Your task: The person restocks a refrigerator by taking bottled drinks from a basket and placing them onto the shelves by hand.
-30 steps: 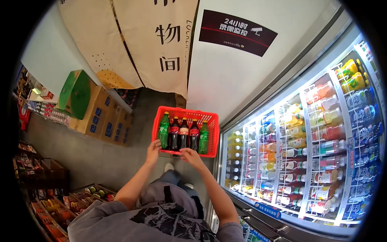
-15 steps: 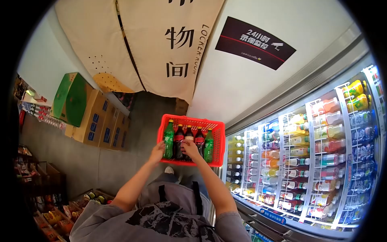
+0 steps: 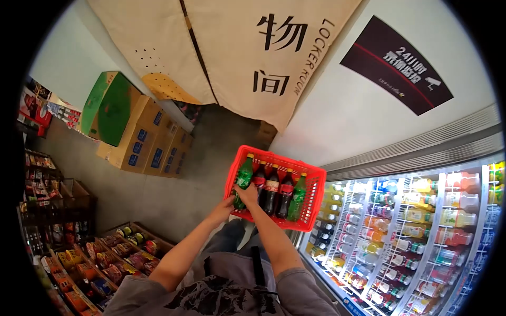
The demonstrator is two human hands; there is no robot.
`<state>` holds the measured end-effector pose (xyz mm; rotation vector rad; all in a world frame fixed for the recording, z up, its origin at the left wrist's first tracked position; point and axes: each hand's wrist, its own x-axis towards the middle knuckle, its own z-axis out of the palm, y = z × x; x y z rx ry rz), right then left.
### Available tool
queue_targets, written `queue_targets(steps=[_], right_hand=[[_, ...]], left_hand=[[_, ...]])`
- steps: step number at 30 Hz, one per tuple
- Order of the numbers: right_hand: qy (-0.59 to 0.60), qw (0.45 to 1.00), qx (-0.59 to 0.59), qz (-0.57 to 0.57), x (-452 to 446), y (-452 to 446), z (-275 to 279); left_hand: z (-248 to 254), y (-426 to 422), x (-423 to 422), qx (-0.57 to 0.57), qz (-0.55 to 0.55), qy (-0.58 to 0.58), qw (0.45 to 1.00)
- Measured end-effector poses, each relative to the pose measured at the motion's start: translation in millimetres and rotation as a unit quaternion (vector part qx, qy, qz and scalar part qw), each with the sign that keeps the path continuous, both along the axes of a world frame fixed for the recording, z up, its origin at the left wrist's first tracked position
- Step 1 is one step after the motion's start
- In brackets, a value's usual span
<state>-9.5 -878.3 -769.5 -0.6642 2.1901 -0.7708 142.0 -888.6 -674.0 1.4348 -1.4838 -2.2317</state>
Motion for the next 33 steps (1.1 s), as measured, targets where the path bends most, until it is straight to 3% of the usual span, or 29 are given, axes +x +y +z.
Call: queue_targets(steps=[2,4,9,11,14,16,17,22,26,31,33], right_hand=[[0.003,0.999,0.015,-0.035,12,0,13],[-0.017,0.998,0.005,-0.053,5,1,29],[0.023,0.999,-0.006,-0.044,-12,28,55],[0.006,0.993,-0.107,-0.044,-26,42,64],[-0.066,0.992,-0.092,-0.056,-38,56,118],[-0.102,0.979,-0.141,-0.104,-40,67,145],[-0.120,0.975,-0.150,-0.113,-41,75,153],[-0.111,0.953,-0.216,-0.184,-48,122,194],[-0.056,0.933,-0.297,-0.196,-60,166,238],[0.026,0.924,-0.331,-0.192,-67,236,312],[-0.015,0.916,-0.332,-0.222,-66,273,331]], left_hand=[[-7,3,13,-0.001,0.002,-0.013,1.000],[-48,11,23,-0.006,0.053,0.073,0.996],[-33,17,31,-0.057,0.084,0.044,0.994],[-16,9,22,-0.073,0.091,0.076,0.990],[14,0,-14,-0.082,0.027,0.054,0.995],[41,-10,-37,-0.103,-0.092,0.074,0.988],[12,-15,-51,-0.053,-0.149,0.142,0.977],[95,-4,-103,-0.083,-0.266,0.200,0.939],[162,32,-126,-0.078,-0.273,0.219,0.933],[200,92,-157,-0.069,-0.312,0.302,0.898],[212,121,-167,-0.072,-0.325,0.322,0.886]])
